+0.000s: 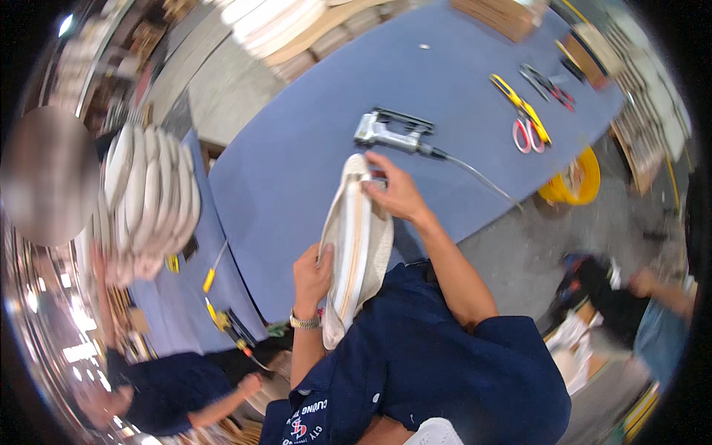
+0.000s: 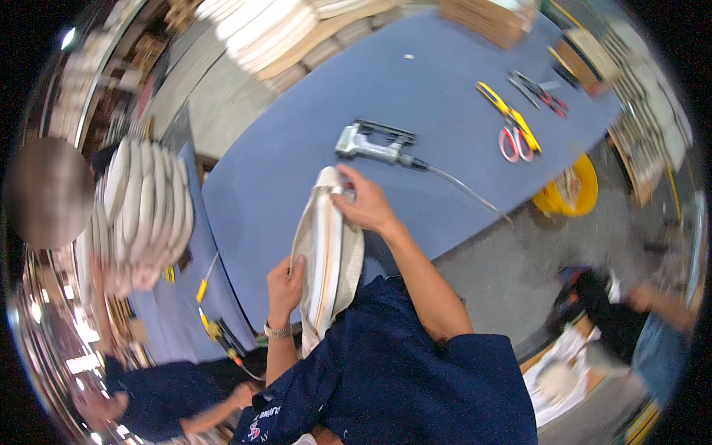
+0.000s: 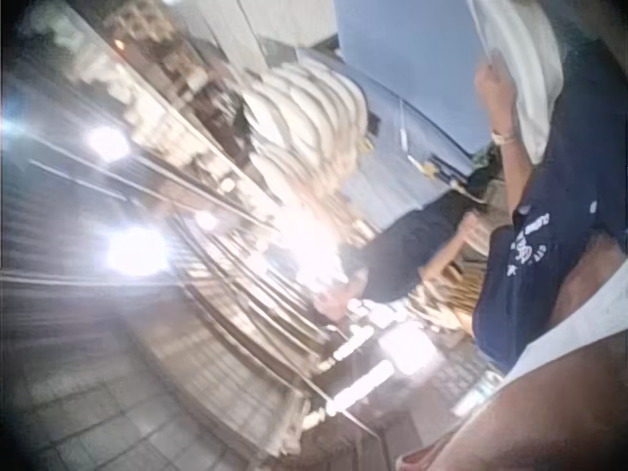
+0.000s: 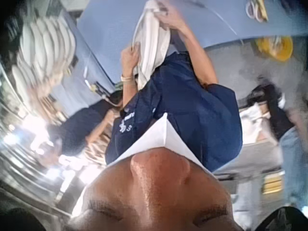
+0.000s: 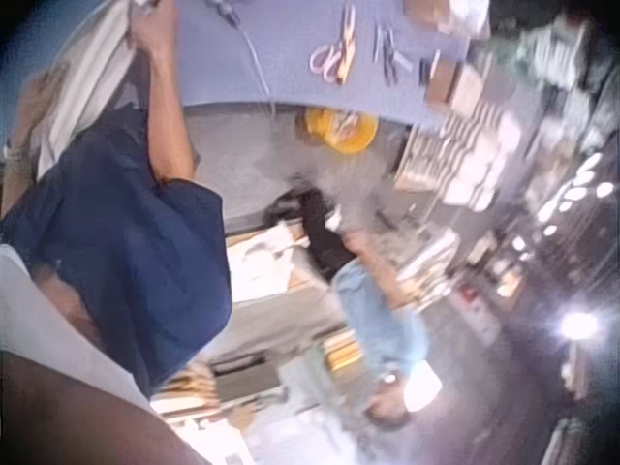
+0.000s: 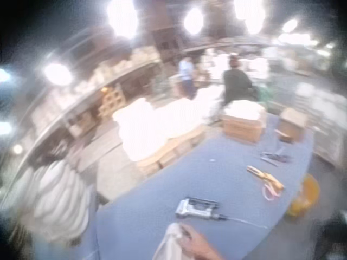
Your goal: The person wraps fabric around cushion foam pieces and secures the edges using a staple gun. They repeatedly pick up foam, fold the fabric over, and staple the seams while working at a table in a workshop.
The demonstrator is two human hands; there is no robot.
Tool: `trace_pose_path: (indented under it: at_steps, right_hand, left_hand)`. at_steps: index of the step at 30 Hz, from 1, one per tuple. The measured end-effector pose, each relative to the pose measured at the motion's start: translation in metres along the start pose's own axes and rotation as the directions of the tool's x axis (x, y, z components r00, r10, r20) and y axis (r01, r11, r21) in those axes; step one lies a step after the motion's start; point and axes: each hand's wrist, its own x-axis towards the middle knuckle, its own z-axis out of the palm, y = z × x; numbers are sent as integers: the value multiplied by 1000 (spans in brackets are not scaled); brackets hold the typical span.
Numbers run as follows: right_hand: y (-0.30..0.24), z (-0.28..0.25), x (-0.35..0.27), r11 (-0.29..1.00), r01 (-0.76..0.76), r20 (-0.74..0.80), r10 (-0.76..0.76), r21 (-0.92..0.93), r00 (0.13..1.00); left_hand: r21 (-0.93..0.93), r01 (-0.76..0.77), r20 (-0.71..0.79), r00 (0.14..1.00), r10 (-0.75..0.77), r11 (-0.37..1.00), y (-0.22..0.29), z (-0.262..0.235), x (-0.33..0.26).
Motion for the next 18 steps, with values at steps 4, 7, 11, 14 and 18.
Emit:
trace_pose_path:
  at_steps: [4, 7, 11, 14, 18]
  right_hand:
    - [-10, 11, 6, 918, 263, -82, -298, -296, 951]
    - [-1, 17, 15, 907, 219, -135, -283, -358, 950]
    - [-4, 17, 25, 880, 240, -137, -319, -410, 938]
    - [3, 19, 49, 876, 268, -122, -341, -400, 932]
    - [-11, 36, 106, 922, 328, -85, -351, -206, 933]
  left_hand:
    - [-19, -16, -52, 999, 15, 1000, 9, 7, -6]
    - [8, -70, -88, 994, 71, 997, 13, 9, -6]
    - [-6, -79, -105, 991, 78, 997, 11, 9, 10]
    - [-54, -63, -109, 992, 56, 997, 19, 1, 30]
    - [-267, 15, -210, 975, -74, 964, 17, 9, 48]
